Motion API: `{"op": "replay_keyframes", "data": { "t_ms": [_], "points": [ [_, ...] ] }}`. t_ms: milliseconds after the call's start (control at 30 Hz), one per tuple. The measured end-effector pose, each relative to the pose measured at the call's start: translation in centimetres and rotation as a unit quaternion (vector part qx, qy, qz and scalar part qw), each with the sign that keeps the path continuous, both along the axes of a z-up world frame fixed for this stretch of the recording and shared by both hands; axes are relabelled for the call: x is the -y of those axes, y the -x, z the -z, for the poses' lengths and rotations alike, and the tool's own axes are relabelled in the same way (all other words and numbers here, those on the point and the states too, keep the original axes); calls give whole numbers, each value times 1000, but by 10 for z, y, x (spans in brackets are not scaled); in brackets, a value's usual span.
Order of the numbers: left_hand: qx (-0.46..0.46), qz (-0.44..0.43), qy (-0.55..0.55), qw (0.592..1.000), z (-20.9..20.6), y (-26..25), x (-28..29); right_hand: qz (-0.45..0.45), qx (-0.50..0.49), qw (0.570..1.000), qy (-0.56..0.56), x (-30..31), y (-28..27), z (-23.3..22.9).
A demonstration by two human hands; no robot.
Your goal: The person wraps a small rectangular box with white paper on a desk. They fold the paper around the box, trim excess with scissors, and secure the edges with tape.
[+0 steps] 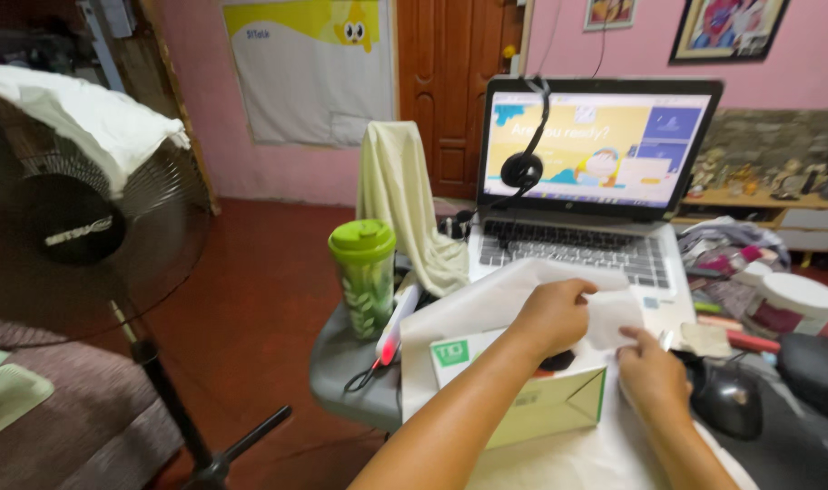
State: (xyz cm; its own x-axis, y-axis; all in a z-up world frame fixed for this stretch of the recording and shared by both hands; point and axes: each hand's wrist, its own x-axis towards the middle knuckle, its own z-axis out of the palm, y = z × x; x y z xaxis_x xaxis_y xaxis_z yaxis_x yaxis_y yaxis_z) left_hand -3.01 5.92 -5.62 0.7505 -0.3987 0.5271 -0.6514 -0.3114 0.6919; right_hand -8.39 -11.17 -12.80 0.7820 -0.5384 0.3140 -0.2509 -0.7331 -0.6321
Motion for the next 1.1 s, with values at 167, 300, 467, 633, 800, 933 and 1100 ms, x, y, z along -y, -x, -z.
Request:
{"op": "replay_keyframes", "data": {
  "t_ms": [167,300,467,633,800,933,1100],
  "points": [
    [-167,16,54,984,-26,5,-13,-27,0,995,-97,11,-4,4],
    [-160,38,-53,985,-43,13,-24,-43,36,994,-90,15,0,0],
    [-74,105,-218,968,-56,19,-43,-45,87,995,-3,14,1,2],
    [-58,118,-387,913,-54,37,-60,-51,97,992,63,16,-2,-4],
    [-42,105,-389,914,-52,34,-65,-73,69,993,57,20,-8,-3],
    [-175,206,-249,930,-61,10,-66,-84,80,987,113,27,-12,2],
    [-237,255,-232,909,-66,-6,-47,-152,104,963,197,41,-14,-1]
  ]
}}
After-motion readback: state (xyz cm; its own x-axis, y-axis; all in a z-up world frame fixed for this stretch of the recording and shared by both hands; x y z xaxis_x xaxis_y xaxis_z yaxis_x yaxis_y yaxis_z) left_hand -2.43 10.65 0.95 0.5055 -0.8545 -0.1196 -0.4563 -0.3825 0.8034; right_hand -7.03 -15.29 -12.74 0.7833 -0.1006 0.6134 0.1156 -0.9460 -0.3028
